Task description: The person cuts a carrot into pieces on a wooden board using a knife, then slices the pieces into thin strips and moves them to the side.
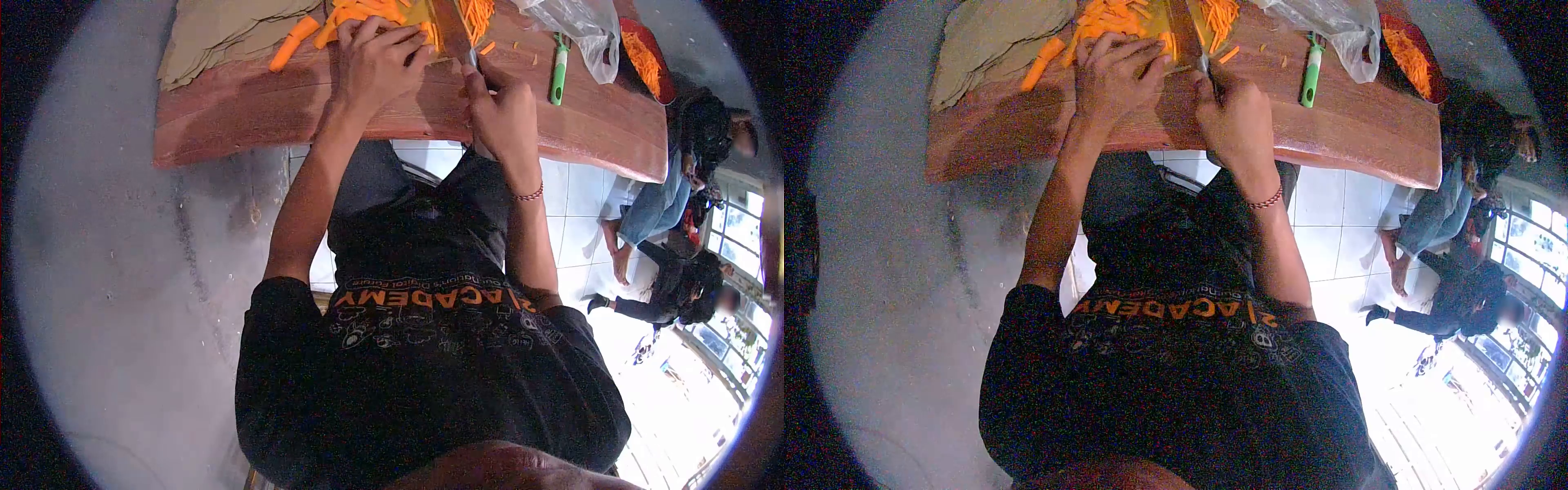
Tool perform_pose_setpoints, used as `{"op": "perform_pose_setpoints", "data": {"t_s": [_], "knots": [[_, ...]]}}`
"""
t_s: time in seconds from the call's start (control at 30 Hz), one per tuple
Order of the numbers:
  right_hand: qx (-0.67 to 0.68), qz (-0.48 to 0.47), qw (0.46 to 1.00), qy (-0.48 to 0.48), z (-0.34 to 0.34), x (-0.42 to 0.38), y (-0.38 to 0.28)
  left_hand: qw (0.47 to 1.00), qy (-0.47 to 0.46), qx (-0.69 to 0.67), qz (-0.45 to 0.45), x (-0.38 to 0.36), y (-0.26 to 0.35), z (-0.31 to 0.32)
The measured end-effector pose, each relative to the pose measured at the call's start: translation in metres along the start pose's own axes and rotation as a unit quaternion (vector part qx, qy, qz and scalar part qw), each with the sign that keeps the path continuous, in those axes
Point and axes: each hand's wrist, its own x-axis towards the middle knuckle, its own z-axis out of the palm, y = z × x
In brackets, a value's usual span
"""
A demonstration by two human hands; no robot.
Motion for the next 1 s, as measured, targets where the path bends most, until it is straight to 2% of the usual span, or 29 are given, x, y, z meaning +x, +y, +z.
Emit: {"op": "perform_pose_setpoints", "data": {"t_s": [0.23, 0.47, 0.67, 0.73, 0.87, 0.93, 0.97, 1.0], "knots": [[0.023, -0.006, 1.000, 0.020, -0.005, 0.000, 0.000, 0.997, -0.020, 0.028, -0.076, 0.013, 0.006, 0.001], [0.021, 0.026, 0.999, -0.021, -0.001, 0.000, -0.006, 0.996, 0.034, 0.036, -0.073, 0.012, 0.000, 0.005], [-0.010, -0.060, 0.998, 0.008, 0.002, 0.005, 0.000, 0.995, 0.023, 0.046, -0.087, 0.011, 0.002, 0.003], [-0.043, -0.032, 0.998, 0.015, -0.002, 0.013, 0.001, 0.996, 0.010, 0.038, -0.076, 0.008, 0.002, 0.003], [-0.055, -0.048, 0.997, 0.020, -0.005, 0.033, 0.013, 0.997, -0.001, 0.030, -0.076, 0.009, 0.001, 0.006], [-0.059, -0.036, 0.998, 0.011, -0.008, 0.035, 0.009, 1.000, 0.003, 0.015, -0.014, 0.011, -0.001, 0.007], [-0.059, -0.036, 0.998, 0.010, -0.008, 0.035, 0.009, 1.000, 0.003, 0.015, -0.015, 0.011, -0.002, 0.007], [-0.039, -0.034, 0.999, 0.012, -0.009, 0.033, 0.009, 0.999, -0.027, 0.026, 0.006, 0.014, -0.001, 0.005]]}}
